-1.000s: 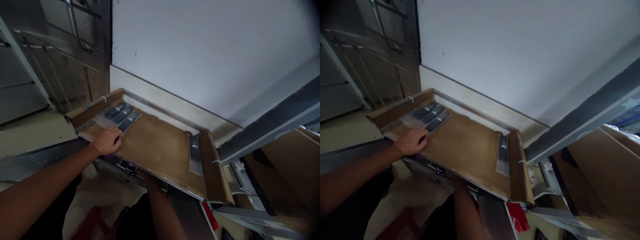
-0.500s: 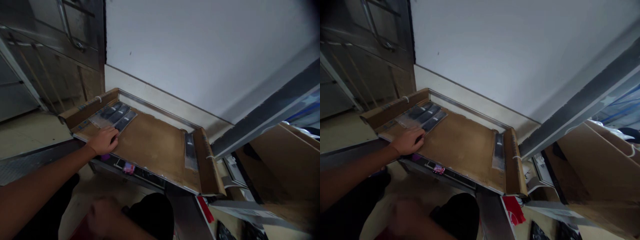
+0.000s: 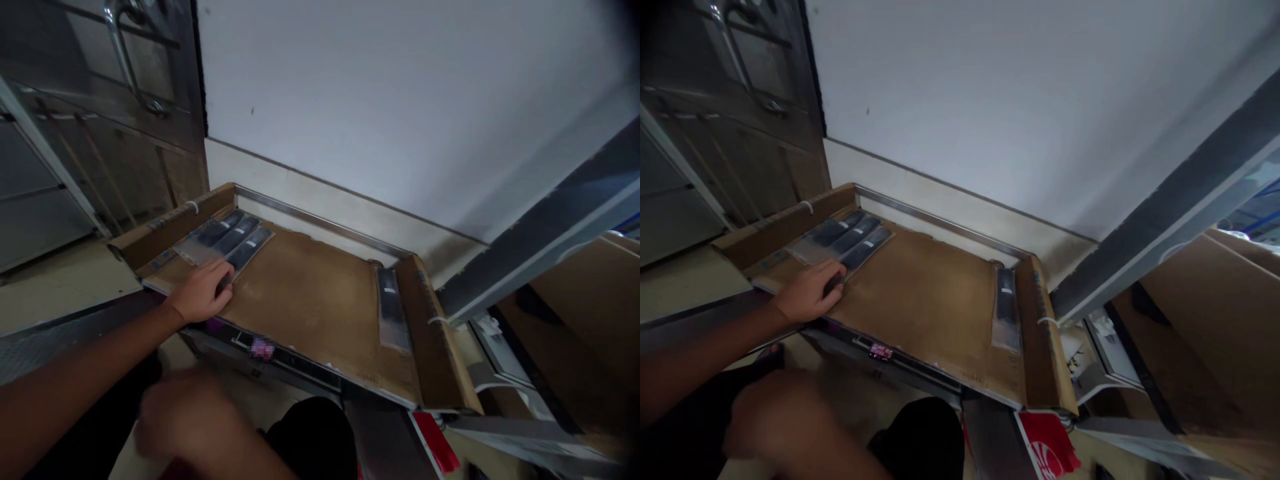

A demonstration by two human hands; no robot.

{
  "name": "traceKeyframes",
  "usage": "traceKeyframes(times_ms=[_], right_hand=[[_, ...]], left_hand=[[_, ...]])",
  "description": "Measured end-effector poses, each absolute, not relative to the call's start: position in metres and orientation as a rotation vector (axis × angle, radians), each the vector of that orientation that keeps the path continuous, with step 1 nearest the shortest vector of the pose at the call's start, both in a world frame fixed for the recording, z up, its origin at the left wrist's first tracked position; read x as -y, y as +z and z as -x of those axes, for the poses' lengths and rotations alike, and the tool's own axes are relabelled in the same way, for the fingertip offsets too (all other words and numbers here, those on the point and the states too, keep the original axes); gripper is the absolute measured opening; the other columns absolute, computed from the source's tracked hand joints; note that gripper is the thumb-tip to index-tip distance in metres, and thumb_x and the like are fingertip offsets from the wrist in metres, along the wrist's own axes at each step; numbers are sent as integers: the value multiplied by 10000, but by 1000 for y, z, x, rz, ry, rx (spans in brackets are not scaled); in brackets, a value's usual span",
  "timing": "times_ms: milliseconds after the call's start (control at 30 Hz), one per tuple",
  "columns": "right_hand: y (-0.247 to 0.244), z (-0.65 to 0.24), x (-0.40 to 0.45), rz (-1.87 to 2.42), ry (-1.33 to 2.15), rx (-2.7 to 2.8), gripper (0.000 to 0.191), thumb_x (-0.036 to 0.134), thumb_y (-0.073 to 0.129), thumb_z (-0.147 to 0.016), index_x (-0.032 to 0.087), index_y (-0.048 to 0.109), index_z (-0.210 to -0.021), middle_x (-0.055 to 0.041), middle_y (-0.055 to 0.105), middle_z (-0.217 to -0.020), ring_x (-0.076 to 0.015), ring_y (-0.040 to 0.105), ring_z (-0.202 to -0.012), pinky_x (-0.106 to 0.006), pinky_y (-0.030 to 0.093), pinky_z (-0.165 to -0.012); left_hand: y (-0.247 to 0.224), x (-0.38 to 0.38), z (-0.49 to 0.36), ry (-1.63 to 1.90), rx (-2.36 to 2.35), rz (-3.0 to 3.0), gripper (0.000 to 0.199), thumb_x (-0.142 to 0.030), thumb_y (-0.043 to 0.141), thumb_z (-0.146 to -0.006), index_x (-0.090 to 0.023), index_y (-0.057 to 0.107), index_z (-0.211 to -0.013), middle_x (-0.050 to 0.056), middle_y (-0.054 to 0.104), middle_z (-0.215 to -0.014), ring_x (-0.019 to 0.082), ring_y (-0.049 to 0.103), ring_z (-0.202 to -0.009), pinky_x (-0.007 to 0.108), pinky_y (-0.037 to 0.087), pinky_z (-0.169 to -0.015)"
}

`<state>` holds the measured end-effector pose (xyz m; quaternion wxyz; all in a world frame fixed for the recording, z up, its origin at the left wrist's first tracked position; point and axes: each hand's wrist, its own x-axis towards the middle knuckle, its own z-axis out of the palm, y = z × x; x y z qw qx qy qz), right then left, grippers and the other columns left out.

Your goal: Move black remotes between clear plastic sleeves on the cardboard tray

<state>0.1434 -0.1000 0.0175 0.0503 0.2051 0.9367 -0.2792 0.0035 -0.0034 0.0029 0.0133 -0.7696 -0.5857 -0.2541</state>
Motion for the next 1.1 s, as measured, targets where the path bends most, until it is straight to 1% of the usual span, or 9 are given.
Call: traceKeyframes(times_ms=[67,133,233,300,467,600,833,933,1100], right_hand=[[47,-175,72,-850,-899,-3017,197,294,572,-883,186,701,-780,-33,697,-688,-172,607,-582,-256,380,-496],[69,-211,41,-1257,-1201,-3160,248,276,450,-983,220,688,-944,-1,702,-779,-140,621,-658,-235,408,-588],[66,-251,-2,-2095,-1265,-3192,245,336,415,-1022,224,632,-1045,-9,683,-859,-149,624,-759,-245,419,-683],[46,-258,-24,-2317,-1130,-3082,220,303,430,-1011,206,626,-1039,-34,688,-887,-167,624,-799,-262,410,-714],[9,-246,-40,-2088,-678,-2992,142,234,519,-955,191,653,-932,-77,718,-929,-199,632,-841,-287,365,-707],[14,-246,-39,-2090,-636,-2959,159,225,511,-967,189,655,-909,-79,729,-923,-191,643,-841,-282,356,-701],[14,-249,-40,-2133,-632,-2942,156,247,514,-979,182,650,-941,-87,737,-928,-193,652,-827,-282,349,-686],[15,-248,-40,-2207,-699,-2918,219,328,500,-1002,180,656,-960,-95,738,-916,-207,660,-827,-286,347,-671],[18,-247,-40,-2257,-833,-2851,395,435,442,-1026,187,686,-839,-112,745,-869,-220,670,-798,-289,366,-656]], left_hand=[[2,4,-3,-818,1812,2356,300,-278,520,-843,-194,586,-1122,116,615,-1128,301,559,-1079,436,443,-949],[1,3,-3,-788,1805,2338,412,-307,531,-855,-204,560,-1253,132,574,-1292,327,532,-1187,475,409,-1023],[0,3,-3,-703,1820,2324,384,-347,525,-881,-221,576,-1240,127,538,-1378,338,531,-1231,504,384,-1044],[-1,4,-3,-690,1832,2310,349,-361,528,-882,-218,586,-1195,130,540,-1373,340,537,-1239,503,391,-1027],[-1,4,-6,-715,1880,2270,338,-375,531,-889,-214,563,-1186,124,620,-1230,330,578,-1169,496,415,-981],[6,-16,-15,-864,1994,2112,343,-428,526,-903,-202,568,-1159,139,635,-1216,334,574,-1172,490,423,-993],[27,-69,-41,-635,2545,1959,695,-504,728,-677,-126,534,-1227,196,718,-996,359,694,-917,405,491,-751],[31,-66,-58,-490,2620,2098,569,-572,731,-626,-155,638,-1002,219,725,-990,388,698,-924,388,473,-697],[25,-37,-87,-461,2474,2328,332,-551,636,-730,-220,620,-741,144,727,-816,330,707,-801,345,414,-614]])
